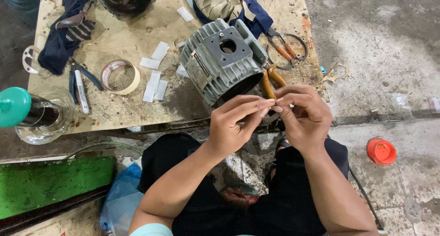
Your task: Repairing an electric motor by preparing and inserting insulation paper into the stator slots.
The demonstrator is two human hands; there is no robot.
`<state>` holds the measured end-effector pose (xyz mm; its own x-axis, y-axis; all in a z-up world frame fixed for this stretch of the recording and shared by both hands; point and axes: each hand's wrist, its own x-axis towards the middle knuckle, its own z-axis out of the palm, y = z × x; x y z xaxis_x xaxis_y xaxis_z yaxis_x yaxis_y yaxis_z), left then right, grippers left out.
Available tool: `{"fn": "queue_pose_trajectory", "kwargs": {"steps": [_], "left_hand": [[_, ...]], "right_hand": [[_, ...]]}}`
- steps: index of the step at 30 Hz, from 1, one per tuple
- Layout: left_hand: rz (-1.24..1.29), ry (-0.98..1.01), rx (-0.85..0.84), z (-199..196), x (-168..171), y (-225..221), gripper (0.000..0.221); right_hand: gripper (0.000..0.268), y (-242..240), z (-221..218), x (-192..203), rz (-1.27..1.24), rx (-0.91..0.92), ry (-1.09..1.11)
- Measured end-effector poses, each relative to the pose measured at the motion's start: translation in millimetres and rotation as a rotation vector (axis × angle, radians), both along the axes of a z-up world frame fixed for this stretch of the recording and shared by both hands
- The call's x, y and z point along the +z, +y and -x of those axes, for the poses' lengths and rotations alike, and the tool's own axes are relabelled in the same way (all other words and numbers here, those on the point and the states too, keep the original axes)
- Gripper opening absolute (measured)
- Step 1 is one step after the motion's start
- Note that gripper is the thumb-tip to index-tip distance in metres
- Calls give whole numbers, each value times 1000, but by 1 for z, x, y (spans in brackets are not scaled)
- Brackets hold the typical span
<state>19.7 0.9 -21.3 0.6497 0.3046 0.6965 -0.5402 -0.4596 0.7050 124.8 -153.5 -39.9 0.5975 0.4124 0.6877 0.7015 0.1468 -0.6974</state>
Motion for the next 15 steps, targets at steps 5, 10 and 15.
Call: {"fn": "queue_pose_trajectory", "kwargs": {"steps": [5, 10, 15], "left_hand": [[36, -31, 61, -7, -11, 0, 19], [85, -54, 68, -7, -12, 1, 21], [180, -82, 83, -10, -7, -2, 21]], "right_hand": [[3, 10, 14, 21, 53, -3, 6], [7, 8, 20, 23, 114, -4, 43], [10, 10, 24, 22, 76, -55, 151]]}}
